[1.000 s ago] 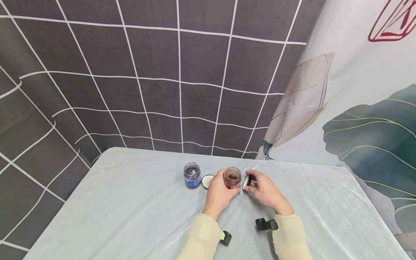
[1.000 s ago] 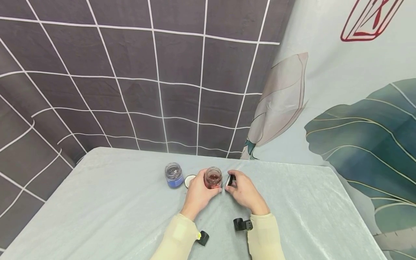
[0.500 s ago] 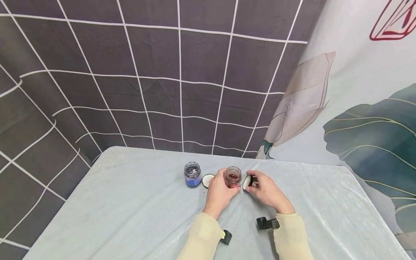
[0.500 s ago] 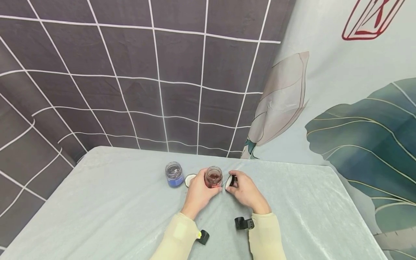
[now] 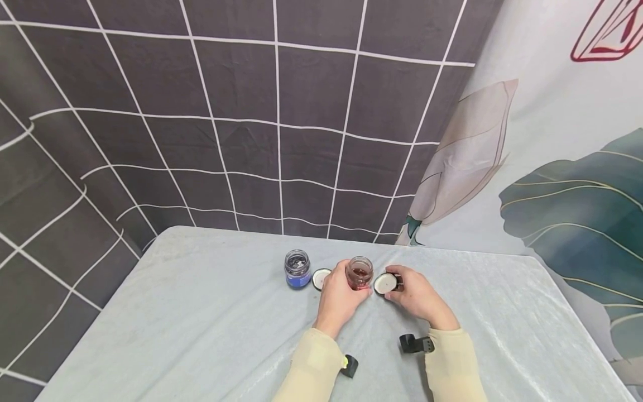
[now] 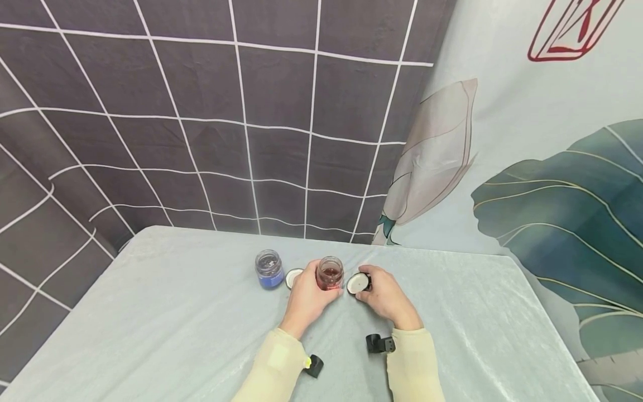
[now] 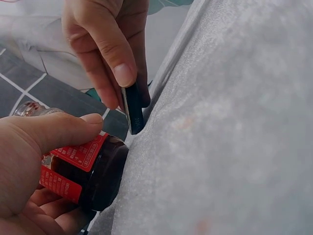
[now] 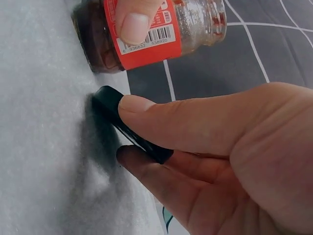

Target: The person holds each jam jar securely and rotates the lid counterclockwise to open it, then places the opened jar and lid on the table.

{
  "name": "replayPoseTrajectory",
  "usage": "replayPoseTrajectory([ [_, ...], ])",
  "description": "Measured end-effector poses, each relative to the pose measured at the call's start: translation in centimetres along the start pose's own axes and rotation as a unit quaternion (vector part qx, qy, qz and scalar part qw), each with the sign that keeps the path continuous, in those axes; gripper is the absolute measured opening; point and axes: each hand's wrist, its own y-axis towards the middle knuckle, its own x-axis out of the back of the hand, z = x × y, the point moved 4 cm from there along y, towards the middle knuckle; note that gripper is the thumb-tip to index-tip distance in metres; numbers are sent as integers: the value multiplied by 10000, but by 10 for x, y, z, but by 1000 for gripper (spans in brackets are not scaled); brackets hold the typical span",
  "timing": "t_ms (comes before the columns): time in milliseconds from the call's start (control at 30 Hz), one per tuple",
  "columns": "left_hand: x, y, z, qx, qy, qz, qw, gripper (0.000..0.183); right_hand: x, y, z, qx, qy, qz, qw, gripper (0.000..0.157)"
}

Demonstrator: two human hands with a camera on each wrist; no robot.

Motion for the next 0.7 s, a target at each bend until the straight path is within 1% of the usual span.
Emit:
replayPoseTrajectory([
  [300, -2, 0, 1, 56, -21, 23, 10000, 64, 0, 0, -1, -59, 20, 20, 10000, 54],
  [467, -2, -1, 3, 96, -65, -1, 9999, 65, 0, -2, -2, 68, 34, -55, 10000, 53],
  [700, -2, 0, 2, 2, -93, -81, 9999, 67, -1, -1, -4, 122, -18, -148, 9998, 52],
])
